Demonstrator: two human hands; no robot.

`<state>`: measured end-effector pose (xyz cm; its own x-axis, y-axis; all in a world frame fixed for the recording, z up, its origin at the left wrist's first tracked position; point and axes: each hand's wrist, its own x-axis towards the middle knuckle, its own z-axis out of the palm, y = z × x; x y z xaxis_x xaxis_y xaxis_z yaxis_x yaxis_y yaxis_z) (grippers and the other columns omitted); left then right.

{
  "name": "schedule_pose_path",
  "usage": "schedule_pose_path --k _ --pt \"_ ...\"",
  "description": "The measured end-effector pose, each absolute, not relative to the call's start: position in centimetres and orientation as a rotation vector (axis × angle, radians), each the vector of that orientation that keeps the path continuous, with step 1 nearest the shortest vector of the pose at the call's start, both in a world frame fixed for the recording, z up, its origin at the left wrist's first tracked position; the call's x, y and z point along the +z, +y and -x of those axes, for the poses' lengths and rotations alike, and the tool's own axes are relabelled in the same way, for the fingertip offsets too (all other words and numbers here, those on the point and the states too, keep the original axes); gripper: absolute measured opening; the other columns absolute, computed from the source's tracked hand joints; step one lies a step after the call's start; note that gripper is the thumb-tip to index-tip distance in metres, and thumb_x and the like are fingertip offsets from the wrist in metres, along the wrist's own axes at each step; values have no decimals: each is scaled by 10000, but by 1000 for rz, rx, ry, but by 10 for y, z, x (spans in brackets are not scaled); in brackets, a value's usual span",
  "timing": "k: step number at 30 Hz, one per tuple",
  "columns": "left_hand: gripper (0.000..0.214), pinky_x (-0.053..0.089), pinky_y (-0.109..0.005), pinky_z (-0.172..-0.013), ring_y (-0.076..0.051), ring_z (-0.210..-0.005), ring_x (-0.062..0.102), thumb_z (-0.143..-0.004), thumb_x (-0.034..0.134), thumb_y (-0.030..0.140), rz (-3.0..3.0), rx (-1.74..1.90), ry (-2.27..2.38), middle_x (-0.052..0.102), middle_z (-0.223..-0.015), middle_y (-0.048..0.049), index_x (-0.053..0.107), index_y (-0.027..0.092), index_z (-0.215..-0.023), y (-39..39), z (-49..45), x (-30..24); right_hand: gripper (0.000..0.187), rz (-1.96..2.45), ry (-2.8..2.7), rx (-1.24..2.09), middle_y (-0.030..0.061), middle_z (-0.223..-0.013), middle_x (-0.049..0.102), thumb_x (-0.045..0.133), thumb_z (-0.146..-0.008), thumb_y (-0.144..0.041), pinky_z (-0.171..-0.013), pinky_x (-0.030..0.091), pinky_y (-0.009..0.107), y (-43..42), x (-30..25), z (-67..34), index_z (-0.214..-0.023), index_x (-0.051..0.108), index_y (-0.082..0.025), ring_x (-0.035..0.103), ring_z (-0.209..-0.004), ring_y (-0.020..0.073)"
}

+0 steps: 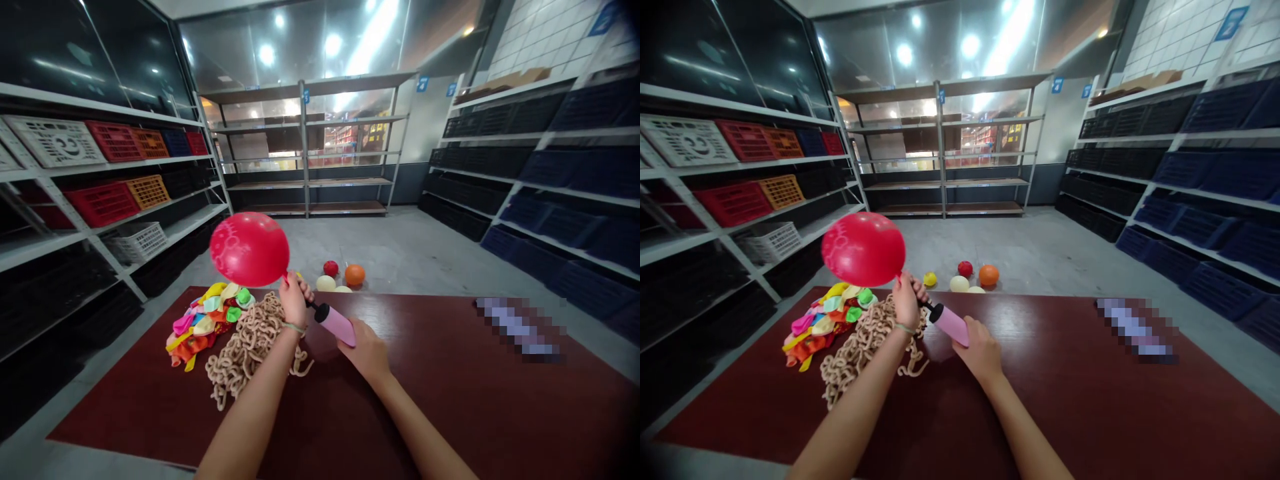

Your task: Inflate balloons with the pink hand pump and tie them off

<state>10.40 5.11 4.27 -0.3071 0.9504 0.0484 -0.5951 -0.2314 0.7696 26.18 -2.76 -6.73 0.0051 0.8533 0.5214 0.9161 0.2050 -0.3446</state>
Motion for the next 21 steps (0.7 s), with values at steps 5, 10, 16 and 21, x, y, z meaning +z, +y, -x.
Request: schedule_pose_path --k 5,10,16,21 --pt "349 273 -193 -341 -62 -327 313 -813 581 406 -564 1750 797 328 -455 94 328 218 -661 38 -103 10 401 1642 -1990 -179 53 -959 663 609 -783 -325 -648 390 276 -32 -65 -258 -1167 551 -221 610 -869 217" --pt "329 263 -185 -359 -61 -338 320 -790 604 394 -656 1815 812 317 -469 100 346 216 -690 51 -40 54 424 1605 -2034 -166 48 -960 661 614 -791 -331 -654 392 269 -34 -64 -253 -1191 537 -212 608 -872 206" --pt "286 221 -173 -355 -47 -338 292 -789 586 374 -632 1934 785 326 -490 103 358 217 -718 56 -39 74 365 1602 -1941 -136 40 -946 663 615 -778 -314 -649 399 277 -30 -66 -256 -1127 563 -219 619 -853 208" --pt "362 252 -174 -345 -51 -323 318 -811 579 458 -639 1789 799 334 -471 103 329 221 -701 38 -114 36 381 1628 -1838 -93 43 -967 669 615 -767 -308 -638 392 275 -31 -65 -262 -1132 553 -217 627 -869 213"
